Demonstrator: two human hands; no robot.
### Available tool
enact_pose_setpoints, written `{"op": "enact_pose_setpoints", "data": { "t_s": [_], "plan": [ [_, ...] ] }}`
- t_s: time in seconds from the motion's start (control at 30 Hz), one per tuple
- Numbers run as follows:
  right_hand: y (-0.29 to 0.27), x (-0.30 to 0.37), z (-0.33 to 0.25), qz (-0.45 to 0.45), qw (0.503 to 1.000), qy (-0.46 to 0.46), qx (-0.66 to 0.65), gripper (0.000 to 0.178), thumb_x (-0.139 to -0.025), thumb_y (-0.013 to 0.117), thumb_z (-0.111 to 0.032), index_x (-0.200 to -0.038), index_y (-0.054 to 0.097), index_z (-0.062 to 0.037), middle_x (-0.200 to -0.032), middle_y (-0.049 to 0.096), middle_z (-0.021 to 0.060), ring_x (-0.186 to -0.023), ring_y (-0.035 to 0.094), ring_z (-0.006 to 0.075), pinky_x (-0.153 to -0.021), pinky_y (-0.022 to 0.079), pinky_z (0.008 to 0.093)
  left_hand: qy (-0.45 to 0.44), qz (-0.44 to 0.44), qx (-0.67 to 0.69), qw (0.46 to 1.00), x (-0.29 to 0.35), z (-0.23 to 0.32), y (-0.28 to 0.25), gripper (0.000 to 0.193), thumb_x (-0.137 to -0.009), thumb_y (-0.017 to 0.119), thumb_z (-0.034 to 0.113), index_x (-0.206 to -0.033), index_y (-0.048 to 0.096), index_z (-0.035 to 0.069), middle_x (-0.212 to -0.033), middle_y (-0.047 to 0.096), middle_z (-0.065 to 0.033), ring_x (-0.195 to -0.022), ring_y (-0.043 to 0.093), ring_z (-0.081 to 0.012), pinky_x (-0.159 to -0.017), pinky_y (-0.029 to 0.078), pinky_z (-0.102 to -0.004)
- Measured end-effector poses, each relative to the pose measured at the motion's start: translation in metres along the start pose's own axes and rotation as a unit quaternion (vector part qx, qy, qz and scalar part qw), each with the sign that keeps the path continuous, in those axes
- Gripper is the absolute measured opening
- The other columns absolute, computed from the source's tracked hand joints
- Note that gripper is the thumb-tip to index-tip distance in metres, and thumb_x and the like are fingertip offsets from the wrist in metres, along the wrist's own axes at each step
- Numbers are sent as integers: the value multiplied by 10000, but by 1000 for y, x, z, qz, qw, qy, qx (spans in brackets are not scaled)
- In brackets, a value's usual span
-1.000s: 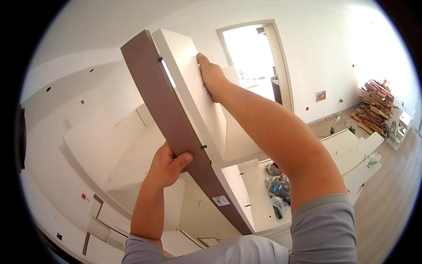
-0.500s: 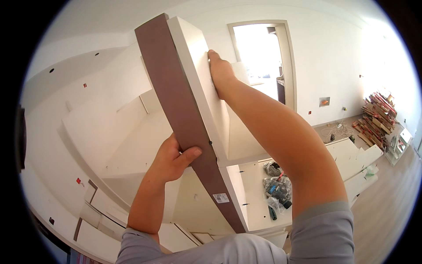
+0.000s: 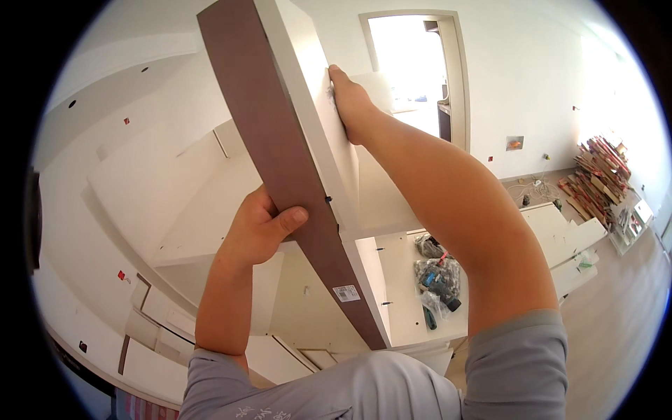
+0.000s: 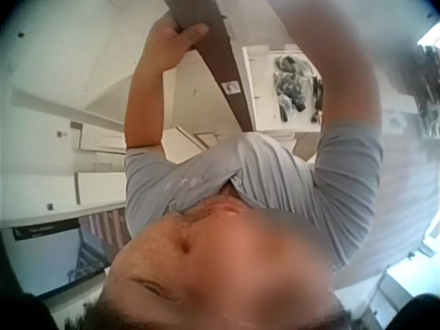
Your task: The person holds and aligns white and brown wooden panels to fit them onto the dowels of a partially assembled cabinet frame.
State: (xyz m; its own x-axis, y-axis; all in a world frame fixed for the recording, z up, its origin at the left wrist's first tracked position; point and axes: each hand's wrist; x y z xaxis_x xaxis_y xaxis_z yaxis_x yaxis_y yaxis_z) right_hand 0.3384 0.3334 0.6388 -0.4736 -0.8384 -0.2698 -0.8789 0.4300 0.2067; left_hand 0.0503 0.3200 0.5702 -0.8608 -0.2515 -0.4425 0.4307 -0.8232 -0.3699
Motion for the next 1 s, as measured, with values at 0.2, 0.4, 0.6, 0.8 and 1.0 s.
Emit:
{"op": "enact_pose_setpoints", "data": {
  "t_s": [0.2, 0.4, 0.6, 0.8, 1.0],
  "plan": [
    [12, 24, -14, 32, 999, 18, -27, 787, -1005, 440, -640, -1498, 472, -28, -1431, 570, 137, -1286, 546, 279, -1072, 428, 433, 22, -8, 27, 999, 1, 3, 0, 541, -982, 734, 311, -1356, 548, -33, -1220, 687, -91, -1118, 641, -174, -947, 529, -342],
    [15, 32, -14, 22, 999, 2, -44, 785, -1005, 445, -637, -1501, 467, -30, -1427, 572, 137, -1271, 558, 276, -1061, 441, 434, 21, -8, 30, 999, 0, -3, -3, 510, -1003, 707, 280, -1374, 535, -24, -1171, 683, -65, -1005, 644, -124, -811, 549, -276],
    [-13, -14, 5, -59, 994, -77, -51, 791, -1011, 459, -627, -1516, 444, -19, -1469, 541, 158, -1313, 533, 286, -1084, 432, 436, 37, -9, 41, 998, -1, -1, 1, 483, -1002, 707, 275, -1365, 549, -2, -1067, 674, -30, -858, 593, -80, -706, 515, -264],
    [-3, 9, 11, -49, 996, -45, -55, 758, -1030, 432, -616, -1519, 446, -37, -1472, 538, 146, -1335, 513, 283, -1119, 399, 426, 11, 11, 3, 1000, 4, -2, -3, 512, -992, 709, 365, -1324, 577, -2, -970, 670, -20, -792, 571, -80, -686, 493, -265],
    [4, 39, -1, 6, 999, -11, -37, 729, -1039, 419, -612, -1494, 464, -44, -1376, 595, 109, -1254, 568, 258, -1042, 464, 427, 26, 32, -38, 998, 1, -4, 0, 506, -984, 711, 385, -1283, 601, -7, -942, 692, -57, -799, 600, -112, -727, 508, -289]
  ]
}}
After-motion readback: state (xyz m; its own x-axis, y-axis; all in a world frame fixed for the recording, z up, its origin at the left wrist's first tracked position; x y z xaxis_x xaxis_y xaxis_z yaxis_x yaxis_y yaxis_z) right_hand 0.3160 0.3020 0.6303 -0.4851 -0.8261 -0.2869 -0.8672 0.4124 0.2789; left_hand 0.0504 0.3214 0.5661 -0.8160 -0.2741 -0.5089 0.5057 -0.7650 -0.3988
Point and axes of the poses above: each hand's wrist, its own x-axis away from the middle knuckle, its own y-axis out of the palm, z = x × y
